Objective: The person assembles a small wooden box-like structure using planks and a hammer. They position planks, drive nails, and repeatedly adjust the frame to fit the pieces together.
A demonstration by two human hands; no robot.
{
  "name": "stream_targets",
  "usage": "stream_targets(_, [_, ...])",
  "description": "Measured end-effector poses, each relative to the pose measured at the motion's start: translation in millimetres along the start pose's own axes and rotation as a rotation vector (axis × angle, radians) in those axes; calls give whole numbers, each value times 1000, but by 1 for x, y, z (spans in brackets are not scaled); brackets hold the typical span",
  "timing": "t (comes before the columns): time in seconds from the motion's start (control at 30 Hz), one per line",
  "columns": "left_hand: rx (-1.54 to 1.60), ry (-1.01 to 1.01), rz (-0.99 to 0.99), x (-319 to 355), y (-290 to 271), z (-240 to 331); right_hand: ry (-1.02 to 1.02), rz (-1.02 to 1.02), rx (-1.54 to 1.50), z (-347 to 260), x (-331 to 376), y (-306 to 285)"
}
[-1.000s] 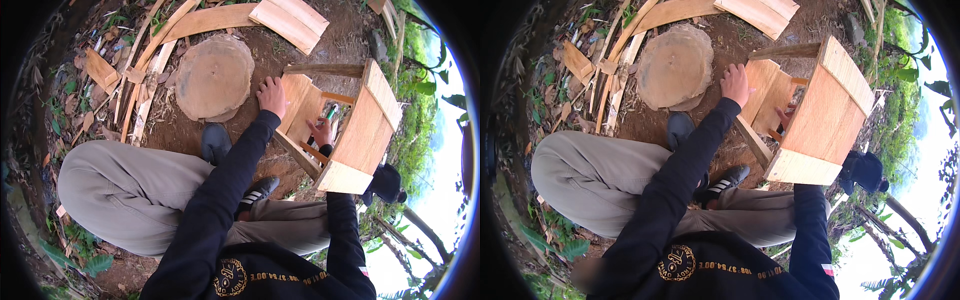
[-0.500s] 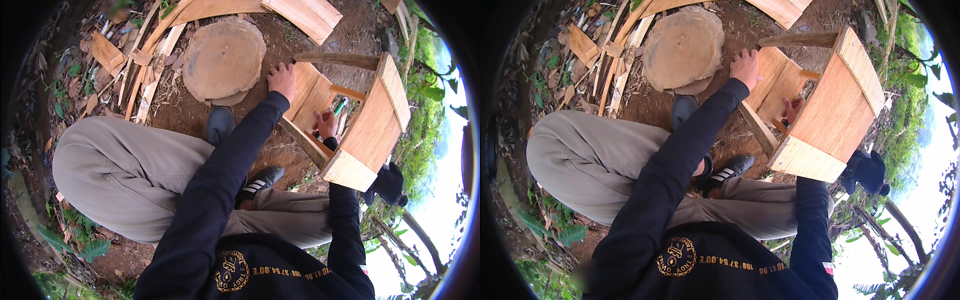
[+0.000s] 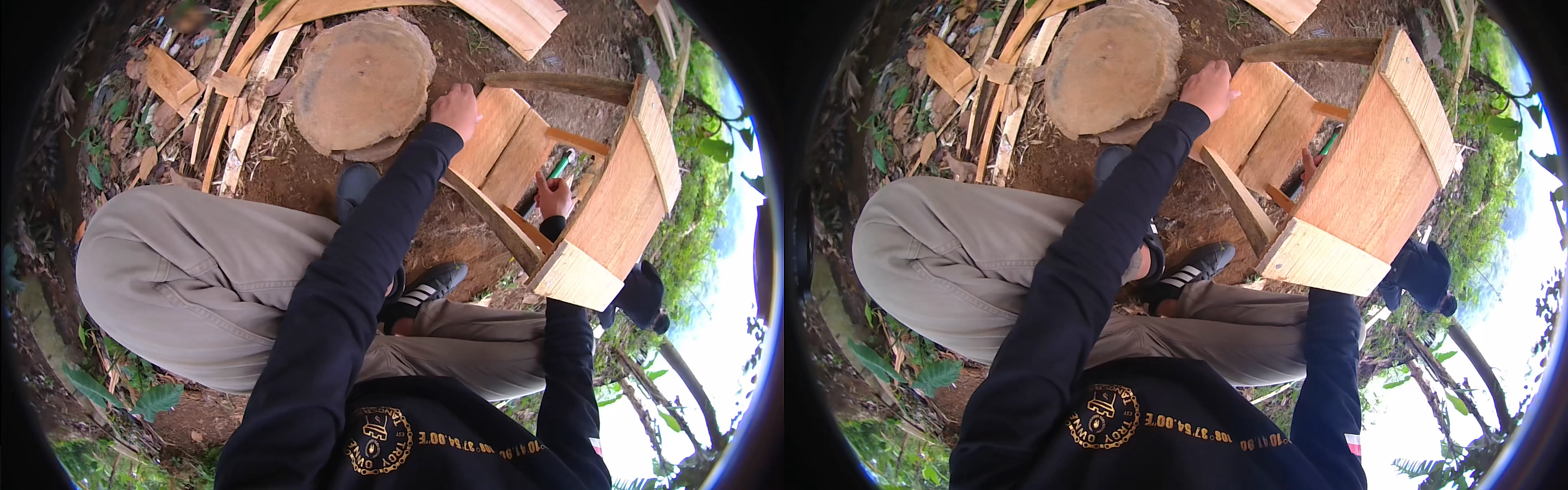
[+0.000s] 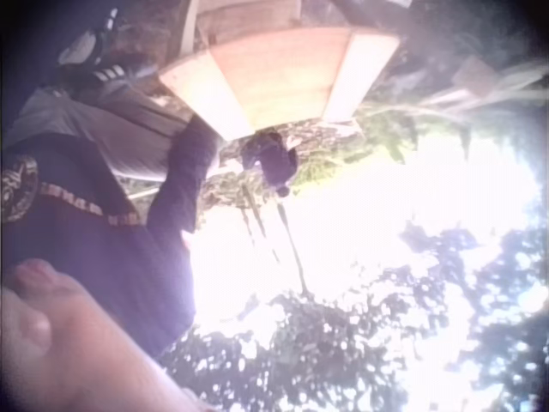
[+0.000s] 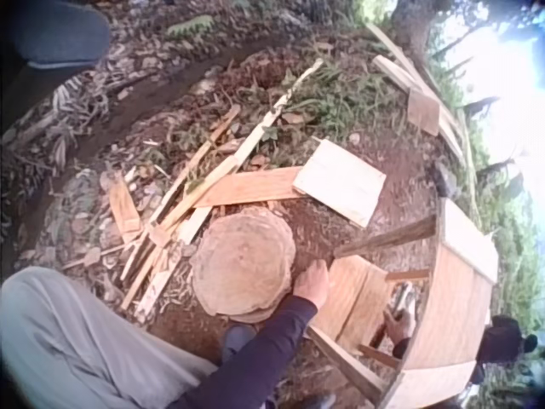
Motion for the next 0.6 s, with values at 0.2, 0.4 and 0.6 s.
stream_targets(0.2, [35, 9, 0, -4, 5, 3, -113, -111, -487, 40, -6, 13])
stream_targets(0.4, [104, 3, -6, -9, 5, -12, 26, -107, -67, -45, 26, 21])
stream_targets(0.6, [118, 13, -15, -10, 8, -7, -28, -140, -119, -50, 22, 19])
Point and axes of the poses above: each hand's wrist, its own x-axis away from the middle knuckle, its own y-axis out of the palm, z = x × y, the point moved 6 cm from there along -x, towards the middle knuckle, and after that the axes turned 13 degrees about -y, right-handed, at the moved point
